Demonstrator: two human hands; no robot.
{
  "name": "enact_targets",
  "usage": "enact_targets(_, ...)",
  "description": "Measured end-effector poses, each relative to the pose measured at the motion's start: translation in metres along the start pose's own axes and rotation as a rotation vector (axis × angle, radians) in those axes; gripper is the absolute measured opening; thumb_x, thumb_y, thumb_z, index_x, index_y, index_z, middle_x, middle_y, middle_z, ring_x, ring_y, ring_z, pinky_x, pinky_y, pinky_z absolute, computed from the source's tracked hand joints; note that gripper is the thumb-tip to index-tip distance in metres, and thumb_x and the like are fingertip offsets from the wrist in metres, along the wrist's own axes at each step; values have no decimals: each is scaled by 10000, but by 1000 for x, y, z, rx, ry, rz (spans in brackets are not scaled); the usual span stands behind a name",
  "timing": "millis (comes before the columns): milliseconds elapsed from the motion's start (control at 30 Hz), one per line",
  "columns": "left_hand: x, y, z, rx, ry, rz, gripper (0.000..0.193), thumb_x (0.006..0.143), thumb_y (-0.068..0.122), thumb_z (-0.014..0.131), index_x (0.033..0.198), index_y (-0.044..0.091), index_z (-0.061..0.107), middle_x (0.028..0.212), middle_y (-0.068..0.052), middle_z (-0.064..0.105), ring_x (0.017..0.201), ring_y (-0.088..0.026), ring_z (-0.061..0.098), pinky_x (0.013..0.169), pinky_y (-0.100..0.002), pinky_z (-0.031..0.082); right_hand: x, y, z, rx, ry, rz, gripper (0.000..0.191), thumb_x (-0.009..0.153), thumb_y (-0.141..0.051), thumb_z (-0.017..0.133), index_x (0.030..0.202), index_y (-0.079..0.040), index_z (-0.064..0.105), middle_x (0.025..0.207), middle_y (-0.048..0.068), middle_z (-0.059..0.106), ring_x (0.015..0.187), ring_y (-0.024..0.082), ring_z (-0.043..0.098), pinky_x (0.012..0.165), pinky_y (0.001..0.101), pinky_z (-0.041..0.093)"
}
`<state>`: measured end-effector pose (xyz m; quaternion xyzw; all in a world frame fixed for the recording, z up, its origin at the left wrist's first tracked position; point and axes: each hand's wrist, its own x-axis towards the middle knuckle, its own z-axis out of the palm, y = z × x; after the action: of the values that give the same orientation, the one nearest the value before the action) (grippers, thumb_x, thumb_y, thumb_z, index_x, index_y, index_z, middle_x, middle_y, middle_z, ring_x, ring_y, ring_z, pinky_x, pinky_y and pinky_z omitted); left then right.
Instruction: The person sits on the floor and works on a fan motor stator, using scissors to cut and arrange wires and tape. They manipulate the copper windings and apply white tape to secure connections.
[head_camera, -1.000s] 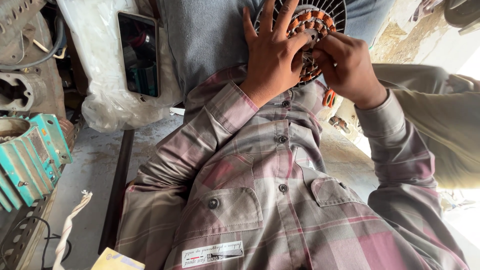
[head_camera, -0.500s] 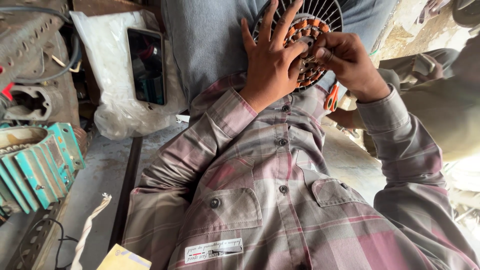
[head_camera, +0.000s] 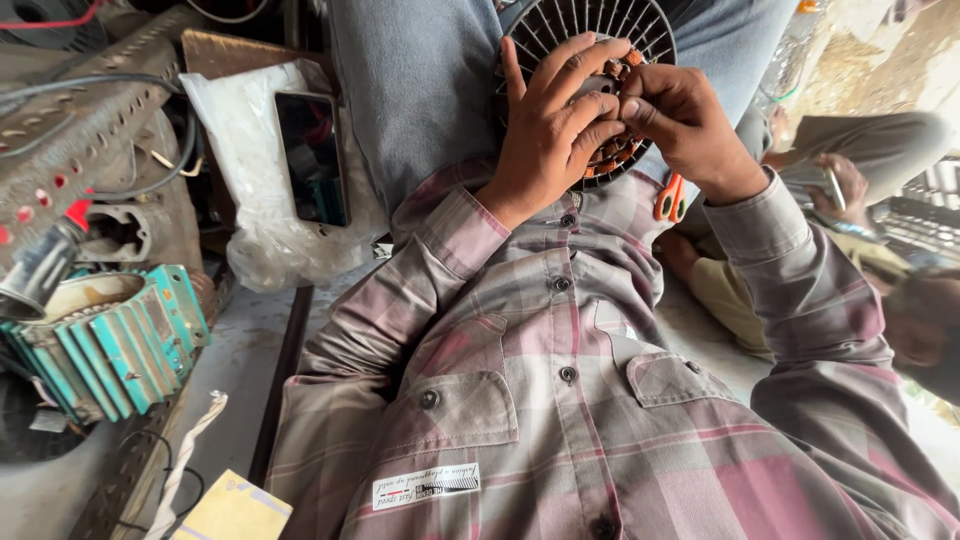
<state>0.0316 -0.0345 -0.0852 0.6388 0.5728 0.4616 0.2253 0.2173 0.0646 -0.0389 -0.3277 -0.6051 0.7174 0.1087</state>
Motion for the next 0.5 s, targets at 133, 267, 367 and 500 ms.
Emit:
enact_targets(133,1,2,0,31,-42,-11,130,1058,232,687,1004,114,686,1516,70,503,1515,-191,377,1263,-766,-22,-2,1,-3,-26,-7,-33,240,1136,-213,604,988,-27,571,859,-53,576,773,14,483,688,195,399)
enact_targets(267,4,6,-6,19,-107,30,116,1076,166,635,1002,79,651,1540,49,469,1542,-229,326,1251,-781,5,-4,-1,-3,30,-7,-47,222,1131,-203,598,997,-27,574,856,-46,591,772,15,507,695,214,426)
enact_targets(367,5,9,-18,30,-231,42,170,1069,148,624,924,60,607,1549,25,445,1554,-262,304,1250,-785,46,-7,-3,0,-257,103,-101,186,1103,-120,639,969,-6,580,803,11,578,723,87,499,650,271,427)
enact_targets(500,4,17,-39,139,-414,122,242,1076,132,604,844,62,612,1501,-5,449,1529,-291,300,1221,-790,78,-16,-2,6,-725,280,-382,160,979,19,696,878,16,572,788,135,586,692,261,594,614,337,451)
